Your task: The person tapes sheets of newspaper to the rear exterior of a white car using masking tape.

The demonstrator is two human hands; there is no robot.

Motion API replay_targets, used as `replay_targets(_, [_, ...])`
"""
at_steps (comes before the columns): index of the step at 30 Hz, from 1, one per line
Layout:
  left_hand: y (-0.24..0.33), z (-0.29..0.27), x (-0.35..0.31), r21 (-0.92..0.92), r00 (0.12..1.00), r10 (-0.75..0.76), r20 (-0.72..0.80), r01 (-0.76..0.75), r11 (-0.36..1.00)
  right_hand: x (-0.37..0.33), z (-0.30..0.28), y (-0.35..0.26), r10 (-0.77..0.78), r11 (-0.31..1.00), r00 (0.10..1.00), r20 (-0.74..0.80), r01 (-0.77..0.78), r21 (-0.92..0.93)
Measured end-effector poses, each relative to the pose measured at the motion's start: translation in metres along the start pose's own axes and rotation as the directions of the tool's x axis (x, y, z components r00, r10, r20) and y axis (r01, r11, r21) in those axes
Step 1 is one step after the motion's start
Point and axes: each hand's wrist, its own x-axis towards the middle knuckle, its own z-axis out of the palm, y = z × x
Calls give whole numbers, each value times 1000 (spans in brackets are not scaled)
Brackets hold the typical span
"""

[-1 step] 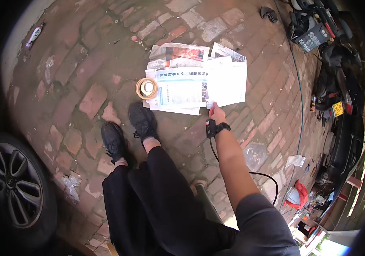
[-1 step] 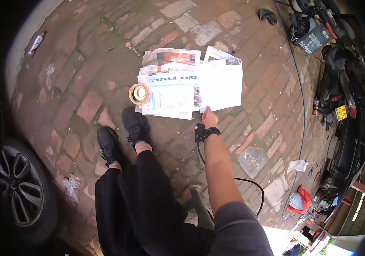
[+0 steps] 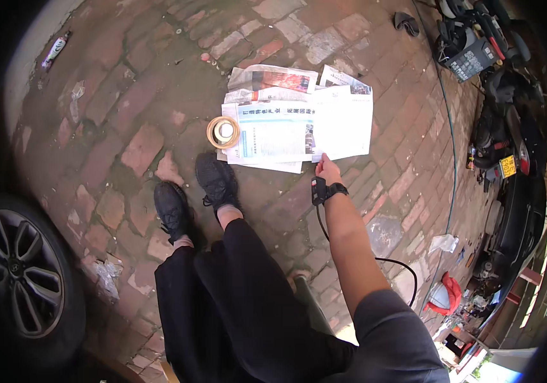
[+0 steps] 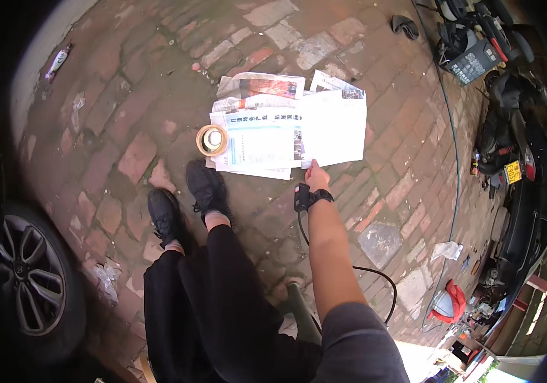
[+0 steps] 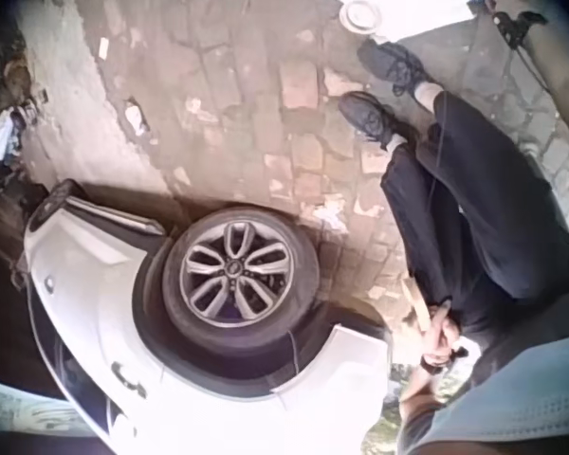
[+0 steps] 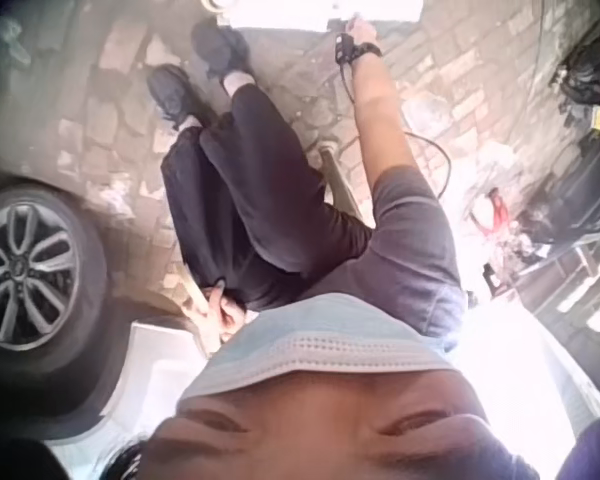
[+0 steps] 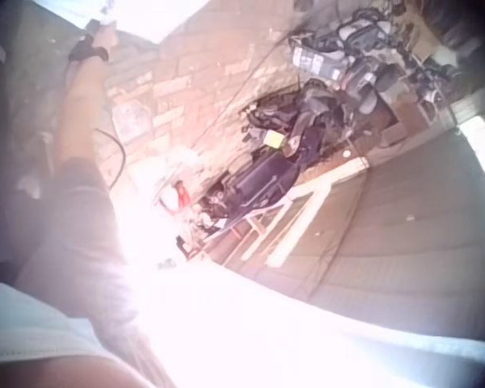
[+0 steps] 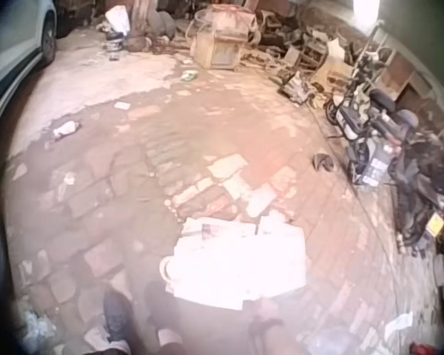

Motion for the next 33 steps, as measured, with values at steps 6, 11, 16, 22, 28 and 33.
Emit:
replay_targets(6, [6,3,-24,87,998,-59,2,59,994,-67,54,-43,-137,991,985,107,137,6])
replay_targets(11, [-6,9,-29,209,999,47,-26,-40,977,-164,10,-218,-400,875,841,364,233,423])
replay_targets(16, [17,30,-16,227,987,56,-148,-21,974,-297,-74,-365,-592,759,575,564,164,630])
replay_targets(22, [43,47,-17,239,948,70,-309,7,971,-431,-137,-410,-479,843,346,807,-75,533])
replay_targets(28, [86,54,26,40,923,14,-385,1,999,-572,-218,-412,-409,898,19,912,-166,407])
replay_targets(33, [144,63,97,-4,877,-1,-480,-1,1000,-665,-304,-401,-397,915,-239,886,-177,362])
